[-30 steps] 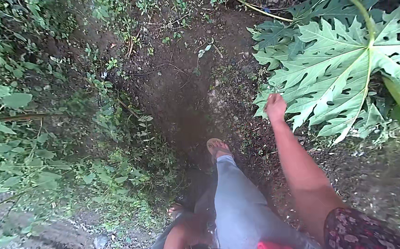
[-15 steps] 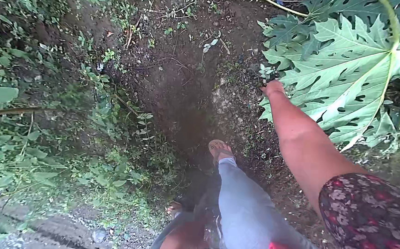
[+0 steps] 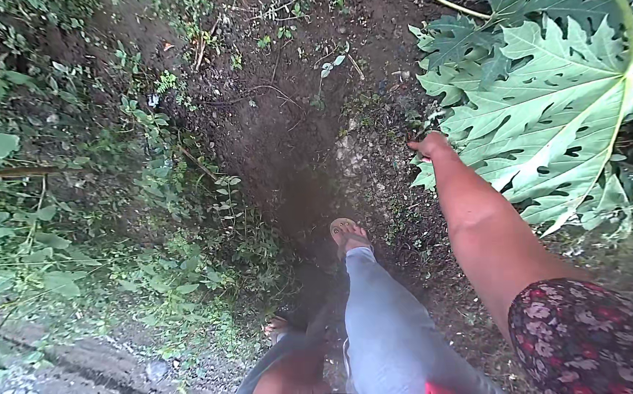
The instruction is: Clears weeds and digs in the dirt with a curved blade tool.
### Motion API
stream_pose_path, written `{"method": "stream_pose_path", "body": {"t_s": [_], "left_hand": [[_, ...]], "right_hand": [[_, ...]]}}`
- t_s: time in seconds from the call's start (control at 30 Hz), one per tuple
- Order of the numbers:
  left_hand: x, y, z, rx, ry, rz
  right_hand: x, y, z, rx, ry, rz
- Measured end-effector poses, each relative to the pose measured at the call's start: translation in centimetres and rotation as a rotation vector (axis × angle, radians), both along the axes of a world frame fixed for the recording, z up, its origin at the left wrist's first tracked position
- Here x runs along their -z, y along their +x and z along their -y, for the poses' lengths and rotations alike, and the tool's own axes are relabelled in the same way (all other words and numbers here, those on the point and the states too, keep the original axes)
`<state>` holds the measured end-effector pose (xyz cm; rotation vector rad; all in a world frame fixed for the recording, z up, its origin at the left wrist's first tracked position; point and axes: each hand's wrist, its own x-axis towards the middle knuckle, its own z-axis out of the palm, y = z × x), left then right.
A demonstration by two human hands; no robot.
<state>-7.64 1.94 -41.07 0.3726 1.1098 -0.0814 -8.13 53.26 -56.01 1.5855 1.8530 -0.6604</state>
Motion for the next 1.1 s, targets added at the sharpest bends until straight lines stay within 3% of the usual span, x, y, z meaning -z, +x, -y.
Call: {"method": "stream_pose_path", "body": {"t_s": [0.17,0.37,0.63,0.87,1.1], "left_hand": [[0.3,0.0,0.6,0.025,0.032,0.013],[0.1,0.2,0.5,0.021,0.027,-0.004],[0.4,0.5,1.1,0.002,0.044,-0.027],[0.5,0.6,1.6,0.016,0.033,-0.041],[0.2,0.0,1.9,0.010,0.025,-0.025]], "right_hand": [[0.2,0.5,1.0,-0.156,0.045,0.049],[1.0,2.5,1.4,-0.175,0.113,-0.103],[-4.4,0.4,4.1,-0.017,0.306,-0.458],[-2.4,-6.1,4.5,-0.068,0.195,-0.194],[-0.5,-7.7,6.2,-0.183,0.091,0.018]]}}
